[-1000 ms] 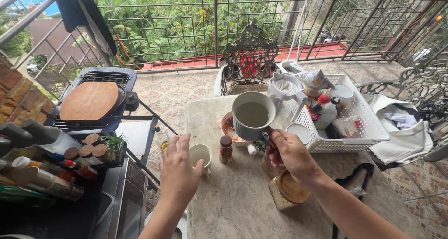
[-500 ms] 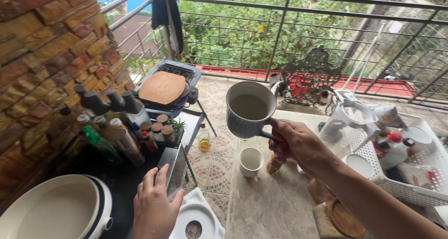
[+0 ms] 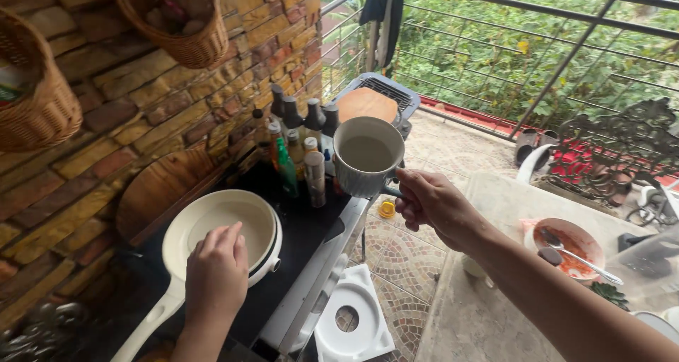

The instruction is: The person washes a white pan under running water, rinses it, and dries it with a cloth. They then place the pan on a portable electric stove, plug it in, and pour water from two mugs into the pan. Finally, they discard a bottle cap and pick up chopsticks.

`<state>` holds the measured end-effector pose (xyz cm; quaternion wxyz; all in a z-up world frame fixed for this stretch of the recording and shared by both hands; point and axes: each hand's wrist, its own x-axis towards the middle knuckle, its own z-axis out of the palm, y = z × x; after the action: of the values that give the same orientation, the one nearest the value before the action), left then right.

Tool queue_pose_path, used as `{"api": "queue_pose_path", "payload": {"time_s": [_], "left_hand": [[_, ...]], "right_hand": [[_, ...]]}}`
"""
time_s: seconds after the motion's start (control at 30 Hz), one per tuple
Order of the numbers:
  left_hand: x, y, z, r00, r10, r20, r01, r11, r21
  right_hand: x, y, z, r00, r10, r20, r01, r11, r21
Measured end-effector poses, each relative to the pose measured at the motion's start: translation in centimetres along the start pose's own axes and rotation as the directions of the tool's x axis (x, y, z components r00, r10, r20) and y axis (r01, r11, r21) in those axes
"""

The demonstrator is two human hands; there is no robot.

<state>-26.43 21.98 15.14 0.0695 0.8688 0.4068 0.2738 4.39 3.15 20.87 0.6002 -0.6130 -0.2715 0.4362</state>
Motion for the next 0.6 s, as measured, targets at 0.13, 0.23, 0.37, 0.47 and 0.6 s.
{"api": "queue_pose_path", "payload": {"time_s": [0.13,0.23,0.37,0.47,0.6], "left_hand": [[0.5,-4.6,-1.5,0.996,-0.074,-0.044,0.075,0.997,0.029],[0.5,-7.3,-2.5,0.991,-0.088,-0.100,0.093,0.995,0.044],[0.9,-10.4,-3.2,0.981,-0.115,-0.158,0.124,0.991,0.055],[1.6,-12.6,-3.3,0.972,-0.132,-0.193,0.146,0.988,0.058],[2.2,-14.6,-3.1,0.959,-0.184,-0.214,0.199,0.979,0.051]], "right_hand": [[3.2,1.0,4.6,0.997,0.014,0.076,-0.012,1.000,-0.024],[5.5,2.1,7.6,0.993,0.027,0.116,-0.022,0.999,-0.050],[8.7,4.0,11.1,0.978,0.032,0.208,-0.012,0.995,-0.098],[10.9,5.7,13.6,0.971,0.066,0.229,-0.019,0.980,-0.198],[13.4,8.4,16.9,0.965,0.119,0.233,-0.047,0.955,-0.292]]}}
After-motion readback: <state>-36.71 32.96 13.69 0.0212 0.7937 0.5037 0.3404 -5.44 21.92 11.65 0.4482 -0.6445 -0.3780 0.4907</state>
